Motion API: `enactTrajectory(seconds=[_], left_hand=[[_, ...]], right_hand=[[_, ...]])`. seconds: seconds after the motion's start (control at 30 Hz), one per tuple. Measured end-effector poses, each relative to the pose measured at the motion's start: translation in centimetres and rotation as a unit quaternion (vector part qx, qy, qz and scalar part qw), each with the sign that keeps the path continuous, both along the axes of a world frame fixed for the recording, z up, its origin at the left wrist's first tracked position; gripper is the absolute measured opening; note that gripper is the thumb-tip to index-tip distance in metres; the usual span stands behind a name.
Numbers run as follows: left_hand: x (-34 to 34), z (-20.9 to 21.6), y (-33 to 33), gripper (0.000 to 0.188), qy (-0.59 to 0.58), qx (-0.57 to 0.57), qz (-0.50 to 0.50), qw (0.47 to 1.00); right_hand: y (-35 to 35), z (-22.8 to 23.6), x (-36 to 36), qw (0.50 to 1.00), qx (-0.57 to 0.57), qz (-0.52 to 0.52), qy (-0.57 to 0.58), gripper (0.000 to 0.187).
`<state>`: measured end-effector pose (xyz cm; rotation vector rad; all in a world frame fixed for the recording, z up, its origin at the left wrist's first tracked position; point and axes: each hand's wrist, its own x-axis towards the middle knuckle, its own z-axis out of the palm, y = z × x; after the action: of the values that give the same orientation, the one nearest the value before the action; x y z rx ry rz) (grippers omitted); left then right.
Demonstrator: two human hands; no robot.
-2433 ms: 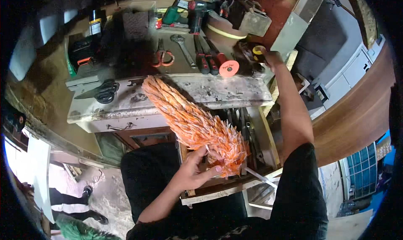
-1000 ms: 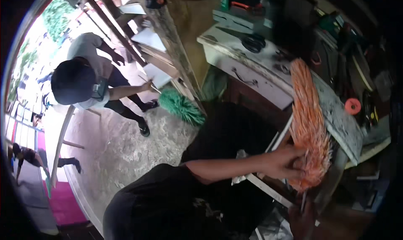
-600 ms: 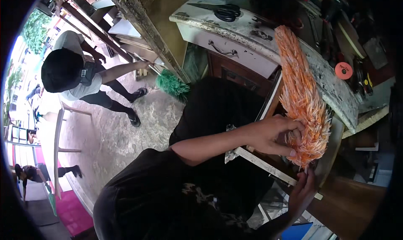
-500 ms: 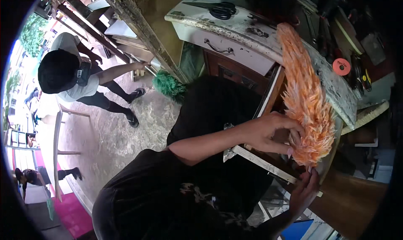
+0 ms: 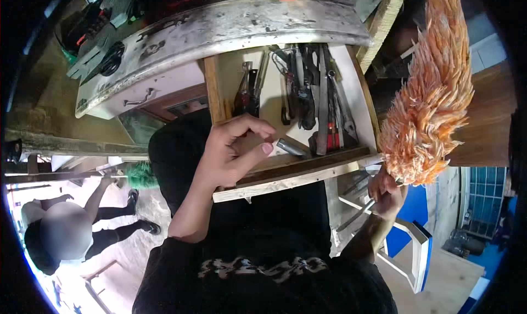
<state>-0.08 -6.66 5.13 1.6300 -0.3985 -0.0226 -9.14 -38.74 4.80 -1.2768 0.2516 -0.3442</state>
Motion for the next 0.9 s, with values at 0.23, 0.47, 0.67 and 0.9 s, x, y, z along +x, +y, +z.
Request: enactTrajectory(seconds=[0.23,0.47,0.67,0.9], left_hand=[[2.0,2.4,1.5,0.019,-0.098,0.088,0.094,0.987],[7.6,4.5,0.4,0.019,-0.117,0.369,-0.053,0.920],[12.0,-2.3,-2.5,0.011,-0.324,0.549,0.051,0.769],[15.0,-4.0,-3.5,0.021,-0.206,0.682,-0.004,0.701]], right_hand=[[-1.3,0.4,1.7,0.998,0.029,-0.060,-0.022,0.012],[-2.7,-1.6,2.5,0.988,0.102,-0.094,-0.067,0.024],[-1.5,-0.2,1.5,0.988,0.023,-0.150,-0.010,0.018],[-2.3,-0.4,0.6,0.991,-0.002,-0.131,-0.010,0.010]])
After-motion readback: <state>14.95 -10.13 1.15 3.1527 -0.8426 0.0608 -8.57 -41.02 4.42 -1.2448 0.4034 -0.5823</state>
